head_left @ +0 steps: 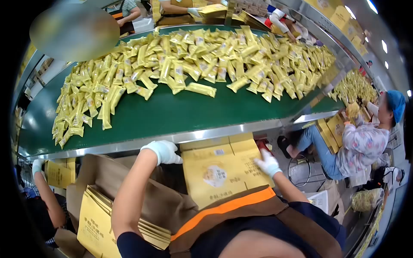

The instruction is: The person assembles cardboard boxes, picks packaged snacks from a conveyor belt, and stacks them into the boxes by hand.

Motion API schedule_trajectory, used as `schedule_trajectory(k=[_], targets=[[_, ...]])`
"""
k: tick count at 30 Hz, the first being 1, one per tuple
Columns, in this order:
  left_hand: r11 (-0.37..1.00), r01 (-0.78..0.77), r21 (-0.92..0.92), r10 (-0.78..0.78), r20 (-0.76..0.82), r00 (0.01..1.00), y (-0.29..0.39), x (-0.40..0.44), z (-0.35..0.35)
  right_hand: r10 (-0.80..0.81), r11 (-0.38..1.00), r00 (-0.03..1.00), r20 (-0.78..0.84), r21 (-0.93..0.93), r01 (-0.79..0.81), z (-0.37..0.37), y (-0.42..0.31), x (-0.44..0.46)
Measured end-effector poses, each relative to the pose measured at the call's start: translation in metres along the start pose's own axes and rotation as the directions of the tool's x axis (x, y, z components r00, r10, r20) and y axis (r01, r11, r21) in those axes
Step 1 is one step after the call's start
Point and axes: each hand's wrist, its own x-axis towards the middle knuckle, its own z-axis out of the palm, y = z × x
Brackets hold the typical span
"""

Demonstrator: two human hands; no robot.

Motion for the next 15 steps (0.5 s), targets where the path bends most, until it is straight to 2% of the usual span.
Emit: schedule_trajectory(k=[1, 2, 3, 4, 5, 7, 8, 9, 11, 12, 13, 15], targets=[[0.999, 0.043, -0.015, -0.042, 0.063, 0.997, 0.008, 0.018, 0.010, -0.108, 0.994, 0.994, 0.022, 0.023, 0.107, 0.022, 0.016, -0.003], [0.996, 0.090, 0.014, -0.091, 0.071, 0.993, 0.008, 0.046, 0.031, -0.130, 0.989, 0.992, -0.001, 0.066, 0.130, 0.030, 0.023, -0.006], [0.982, 0.166, -0.089, -0.161, 0.059, 0.985, 0.012, 0.058, 0.050, -0.154, 0.982, 0.988, -0.025, 0.111, 0.156, 0.033, 0.025, -0.007], [0.959, 0.137, -0.247, -0.140, 0.004, 0.990, 0.008, 0.082, 0.081, -0.116, 0.969, 0.987, -0.111, 0.207, 0.137, 0.027, 0.019, -0.011], [0.914, 0.100, -0.393, -0.134, -0.060, 0.989, 0.004, 0.103, 0.115, -0.034, 0.913, 0.990, -0.135, 0.398, 0.085, 0.029, 0.023, -0.010], [0.754, 0.119, -0.646, -0.344, -0.234, 0.909, 0.023, 0.115, 0.162, 0.017, 0.658, 1.000, 0.019, 0.753, -0.025, 0.026, 0.023, -0.008], [0.709, 0.170, -0.684, -0.457, -0.262, 0.850, 0.031, 0.122, 0.174, 0.036, 0.633, 0.998, 0.049, 0.772, -0.060, 0.017, 0.020, -0.011], [0.630, 0.017, -0.776, -0.373, -0.283, 0.884, 0.027, 0.127, 0.179, -0.014, 0.680, 1.000, 0.002, 0.734, 0.008, 0.023, 0.028, -0.007], [0.223, 0.066, -0.972, -0.386, -0.026, 0.922, 0.030, 0.104, 0.156, -0.124, 0.758, 0.990, -0.069, 0.637, 0.139, 0.038, 0.048, -0.003], [-0.007, 0.032, -0.999, -0.380, 0.032, 0.924, 0.037, 0.086, 0.147, -0.133, 0.705, 0.989, -0.067, 0.695, 0.142, 0.045, 0.051, -0.004], [-0.111, 0.006, -0.994, -0.417, 0.052, 0.908, 0.029, 0.092, 0.158, -0.144, 0.706, 0.985, -0.092, 0.688, 0.167, 0.040, 0.044, -0.011], [-0.115, -0.221, -0.968, -0.511, -0.134, 0.849, 0.011, 0.109, 0.190, -0.106, 0.563, 0.987, -0.118, 0.812, 0.157, 0.022, 0.027, -0.029]])
